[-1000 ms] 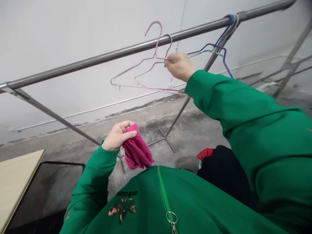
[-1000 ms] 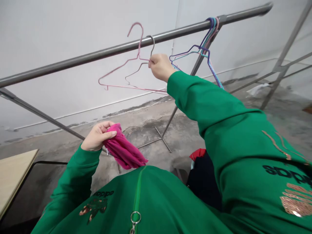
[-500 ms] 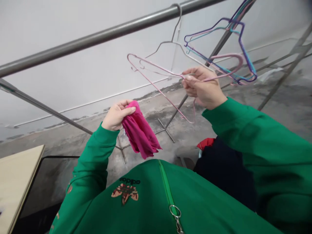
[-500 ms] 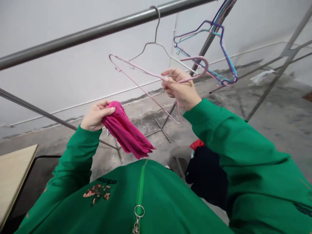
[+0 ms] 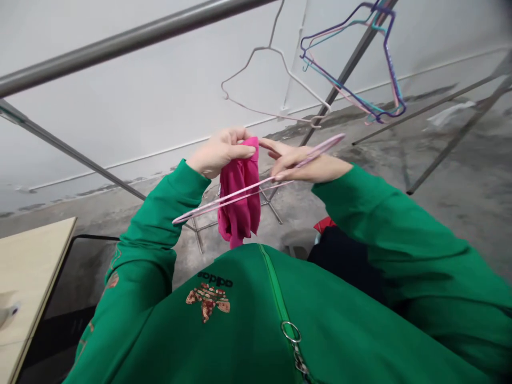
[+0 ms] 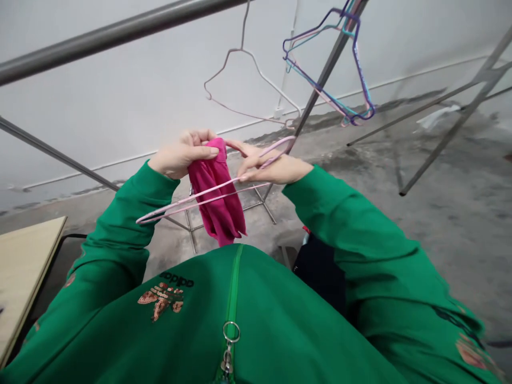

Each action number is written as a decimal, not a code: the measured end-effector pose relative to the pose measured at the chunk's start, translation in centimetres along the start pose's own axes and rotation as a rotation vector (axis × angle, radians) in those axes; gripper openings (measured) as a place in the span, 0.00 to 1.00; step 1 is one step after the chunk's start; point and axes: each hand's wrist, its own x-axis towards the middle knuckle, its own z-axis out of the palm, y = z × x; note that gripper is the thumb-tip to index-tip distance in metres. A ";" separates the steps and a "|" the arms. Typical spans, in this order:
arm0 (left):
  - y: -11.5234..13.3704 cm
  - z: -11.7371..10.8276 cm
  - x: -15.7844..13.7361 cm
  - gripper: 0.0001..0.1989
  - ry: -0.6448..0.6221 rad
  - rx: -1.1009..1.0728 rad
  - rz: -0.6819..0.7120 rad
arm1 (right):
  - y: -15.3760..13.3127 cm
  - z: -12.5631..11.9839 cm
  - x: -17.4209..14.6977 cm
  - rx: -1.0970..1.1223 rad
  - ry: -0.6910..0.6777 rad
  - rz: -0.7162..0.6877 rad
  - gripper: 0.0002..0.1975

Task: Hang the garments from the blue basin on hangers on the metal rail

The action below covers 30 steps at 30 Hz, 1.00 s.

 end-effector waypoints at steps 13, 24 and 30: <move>-8.7 -2.6 -1.3 0.17 -0.522 0.311 -0.119 | -3.2 0.7 1.4 0.007 -0.035 0.002 0.13; -15.6 -4.5 -1.7 0.17 0.171 0.194 -0.041 | -2.1 -5.4 -2.2 -0.044 0.165 0.293 0.22; -10.8 -7.0 -0.6 0.12 0.147 0.782 0.114 | -2.0 -7.3 -3.9 -0.335 0.177 0.482 0.33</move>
